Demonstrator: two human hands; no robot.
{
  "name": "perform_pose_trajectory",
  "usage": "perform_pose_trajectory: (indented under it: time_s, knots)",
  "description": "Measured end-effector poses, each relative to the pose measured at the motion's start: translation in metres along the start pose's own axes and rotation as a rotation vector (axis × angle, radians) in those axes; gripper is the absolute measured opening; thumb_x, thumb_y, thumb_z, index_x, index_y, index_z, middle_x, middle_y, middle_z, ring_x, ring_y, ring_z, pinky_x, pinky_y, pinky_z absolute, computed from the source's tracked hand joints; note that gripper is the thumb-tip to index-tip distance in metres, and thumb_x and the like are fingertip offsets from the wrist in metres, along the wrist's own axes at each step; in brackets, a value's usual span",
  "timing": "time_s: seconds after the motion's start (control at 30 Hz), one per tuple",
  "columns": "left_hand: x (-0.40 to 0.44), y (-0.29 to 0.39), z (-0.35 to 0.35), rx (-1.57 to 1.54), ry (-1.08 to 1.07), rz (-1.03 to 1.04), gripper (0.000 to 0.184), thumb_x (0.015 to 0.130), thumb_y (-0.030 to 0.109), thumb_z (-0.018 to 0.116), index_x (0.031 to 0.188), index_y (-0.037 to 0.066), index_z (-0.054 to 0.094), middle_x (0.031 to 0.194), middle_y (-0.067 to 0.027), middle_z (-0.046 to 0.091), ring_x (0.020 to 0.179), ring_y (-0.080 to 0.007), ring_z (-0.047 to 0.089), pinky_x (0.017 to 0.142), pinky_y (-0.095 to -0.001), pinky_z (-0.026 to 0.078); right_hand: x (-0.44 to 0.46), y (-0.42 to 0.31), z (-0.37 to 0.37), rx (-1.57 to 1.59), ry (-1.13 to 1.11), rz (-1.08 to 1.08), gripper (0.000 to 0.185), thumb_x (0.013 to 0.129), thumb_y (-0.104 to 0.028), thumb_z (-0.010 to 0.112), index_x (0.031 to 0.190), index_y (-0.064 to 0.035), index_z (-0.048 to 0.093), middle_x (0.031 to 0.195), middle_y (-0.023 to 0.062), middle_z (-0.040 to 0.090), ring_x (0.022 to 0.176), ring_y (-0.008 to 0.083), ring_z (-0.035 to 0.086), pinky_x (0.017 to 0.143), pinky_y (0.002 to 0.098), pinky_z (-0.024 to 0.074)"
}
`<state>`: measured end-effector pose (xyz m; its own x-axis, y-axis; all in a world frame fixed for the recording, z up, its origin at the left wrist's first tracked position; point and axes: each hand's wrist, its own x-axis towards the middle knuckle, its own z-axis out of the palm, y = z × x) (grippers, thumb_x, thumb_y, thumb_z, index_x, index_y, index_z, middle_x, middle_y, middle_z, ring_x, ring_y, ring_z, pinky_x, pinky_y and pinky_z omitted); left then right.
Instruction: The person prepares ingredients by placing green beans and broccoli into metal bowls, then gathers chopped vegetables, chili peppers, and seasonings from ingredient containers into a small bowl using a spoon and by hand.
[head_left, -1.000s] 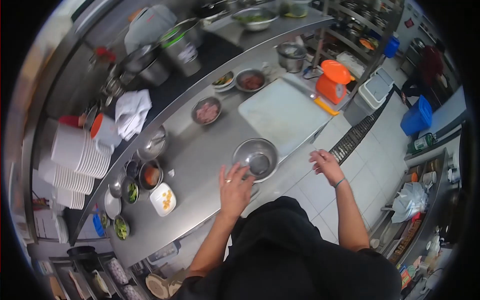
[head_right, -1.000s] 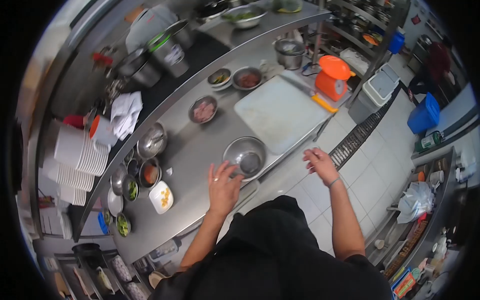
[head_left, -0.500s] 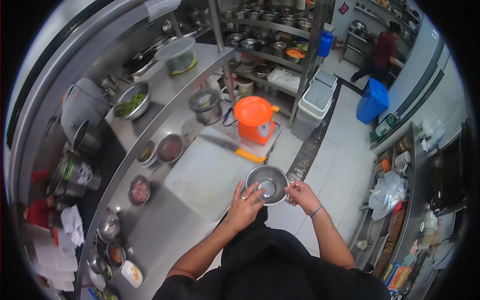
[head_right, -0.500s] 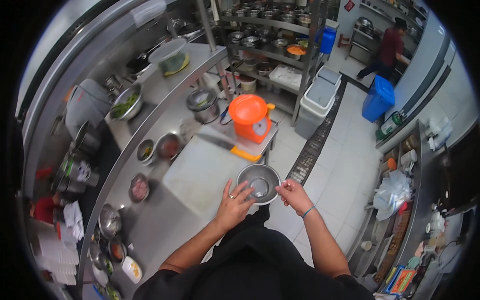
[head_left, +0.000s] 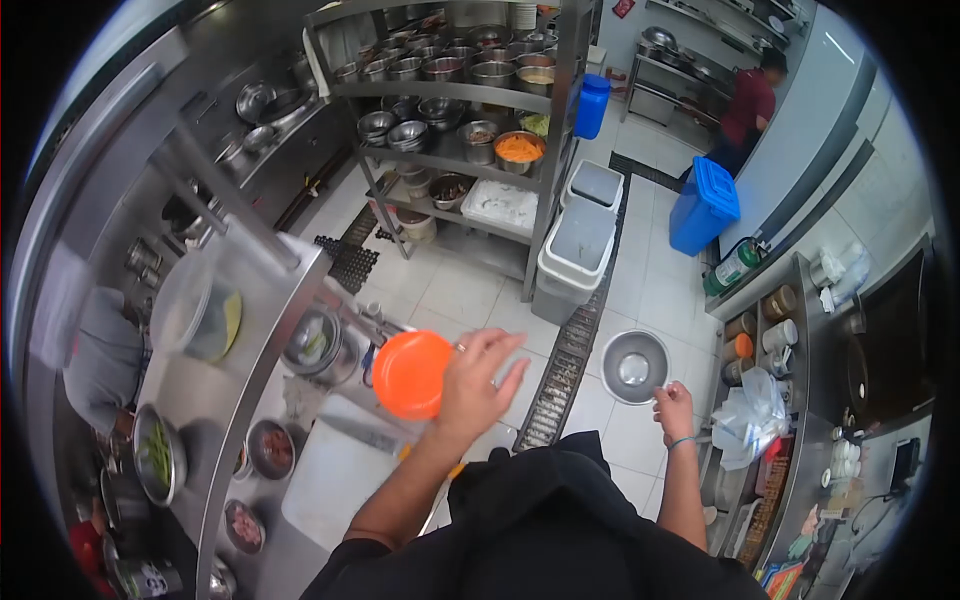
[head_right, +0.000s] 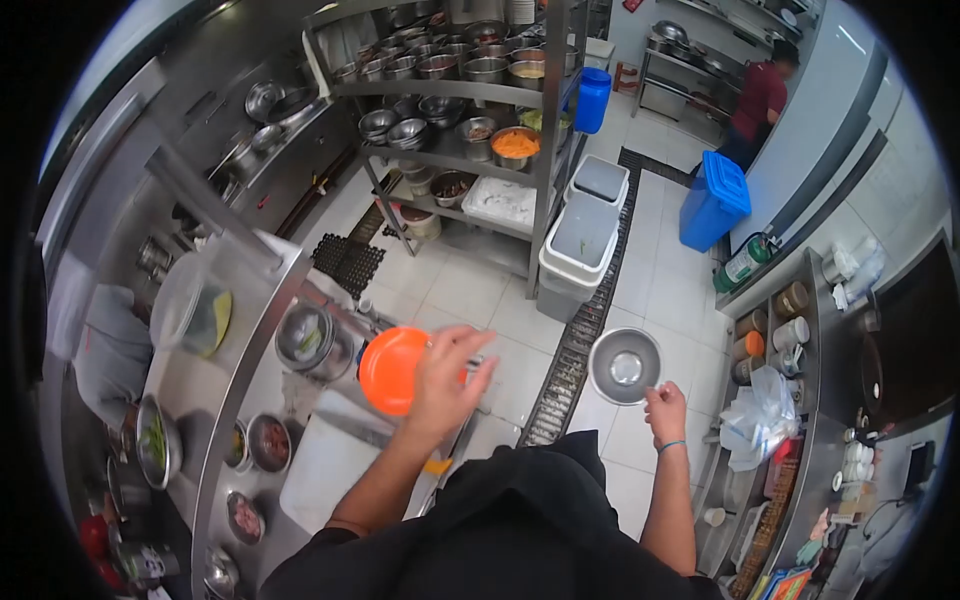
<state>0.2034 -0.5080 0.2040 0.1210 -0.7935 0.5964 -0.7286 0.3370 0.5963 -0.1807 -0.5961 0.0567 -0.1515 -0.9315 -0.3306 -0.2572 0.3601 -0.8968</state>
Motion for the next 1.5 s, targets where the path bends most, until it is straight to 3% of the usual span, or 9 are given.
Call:
perform_pose_trajectory:
  time_s: [0.27, 0.3, 0.47, 0.53, 0.57, 0.67, 0.8, 1.07, 1.5]
  knots:
    - [0.188, -0.059, 0.038, 0.025, 0.064, -0.214, 0.034, 0.087, 0.012, 0.075, 0.12, 0.008, 0.068, 0.112, -0.0102, 0.065, 0.081, -0.0193, 0.063, 0.07, -0.0324, 0.053, 0.21, -0.039, -0.001, -0.003, -0.086, 0.038, 0.022, 0.09, -0.013, 0.064, 0.079, -0.0145, 0.045, 0.072, 0.0, 0.052, 0.06, 0.0107, 0.055, 0.047, 0.0257, 0.0445]
    - [0.215, -0.069, 0.048, -0.003, 0.079, -0.207, 0.034, 0.088, 0.011, 0.074, 0.121, 0.006, 0.068, 0.111, -0.0064, 0.066, 0.078, -0.0119, 0.06, 0.07, -0.0248, 0.05, 0.244, -0.049, 0.0, -0.021, -0.126, 0.029, 0.021, 0.09, -0.014, 0.064, 0.079, -0.0149, 0.046, 0.073, -0.0006, 0.053, 0.06, 0.0105, 0.055, 0.048, 0.0253, 0.0449]
    - [0.371, -0.122, 0.116, 0.117, 0.201, -0.231, 0.029, 0.091, 0.011, 0.069, 0.119, 0.004, 0.069, 0.102, -0.0048, 0.069, 0.074, -0.0126, 0.057, 0.071, -0.0263, 0.05, 0.399, -0.107, 0.017, -0.048, -0.307, -0.049, 0.02, 0.089, -0.013, 0.065, 0.079, -0.0106, 0.048, 0.072, 0.0021, 0.054, 0.061, 0.0115, 0.057, 0.048, 0.0266, 0.046]
    - [0.44, -0.143, 0.139, 0.265, 0.149, -0.149, 0.025, 0.091, 0.014, 0.068, 0.114, 0.003, 0.069, 0.106, -0.0142, 0.07, 0.085, -0.0268, 0.07, 0.077, -0.0359, 0.055, 0.443, -0.145, 0.03, -0.079, -0.394, -0.096, 0.021, 0.09, -0.012, 0.064, 0.078, -0.0111, 0.047, 0.071, 0.0014, 0.053, 0.06, 0.0107, 0.057, 0.048, 0.0257, 0.046]
    - [0.471, -0.151, 0.149, 0.332, 0.123, -0.116, 0.026, 0.09, 0.015, 0.068, 0.113, 0.003, 0.07, 0.103, -0.0125, 0.071, 0.081, -0.0253, 0.067, 0.076, -0.0351, 0.054, 0.467, -0.155, 0.036, -0.071, -0.421, -0.109, 0.021, 0.091, -0.012, 0.064, 0.078, -0.0105, 0.047, 0.07, 0.0014, 0.052, 0.06, 0.0105, 0.056, 0.048, 0.0258, 0.0452]
    - [0.553, -0.187, 0.182, 0.551, -0.058, -0.106, 0.026, 0.088, 0.018, 0.07, 0.109, 0.004, 0.071, 0.097, -0.0128, 0.072, 0.083, -0.0274, 0.067, 0.076, -0.0364, 0.054, 0.521, -0.182, 0.049, -0.116, -0.468, -0.185, 0.021, 0.091, -0.012, 0.064, 0.079, -0.0102, 0.047, 0.07, 0.0015, 0.053, 0.06, 0.0102, 0.056, 0.048, 0.0258, 0.0447]
    - [0.632, -0.226, 0.213, 0.84, -0.627, -0.321, 0.025, 0.085, 0.018, 0.072, 0.104, 0.001, 0.069, 0.104, -0.016, 0.07, 0.093, -0.0329, 0.068, 0.083, -0.0396, 0.055, 0.555, -0.195, 0.058, -0.059, -0.458, -0.213, 0.021, 0.092, -0.01, 0.064, 0.08, -0.0097, 0.047, 0.069, 0.0019, 0.053, 0.059, 0.0102, 0.056, 0.048, 0.0256, 0.045]
    - [0.666, -0.264, 0.241, 0.879, -0.784, -0.159, 0.025, 0.084, 0.019, 0.075, 0.104, 0.005, 0.071, 0.099, -0.0112, 0.072, 0.089, -0.0242, 0.068, 0.08, -0.0348, 0.054, 0.573, -0.153, 0.07, 0.003, -0.532, -0.094, 0.02, 0.092, -0.01, 0.063, 0.08, -0.0098, 0.046, 0.067, 0.0024, 0.054, 0.058, 0.0107, 0.056, 0.048, 0.026, 0.0454]
    - [0.651, -0.276, 0.205, 0.341, -0.34, -0.004, 0.027, 0.087, 0.018, 0.077, 0.109, 0.004, 0.071, 0.102, -0.0061, 0.073, 0.09, -0.0138, 0.066, 0.079, -0.0302, 0.053, 0.573, -0.167, 0.109, 0.045, -0.541, -0.094, 0.019, 0.091, -0.01, 0.063, 0.08, -0.0082, 0.048, 0.066, 0.0016, 0.053, 0.056, 0.0094, 0.05, 0.048, 0.0269, 0.0408]
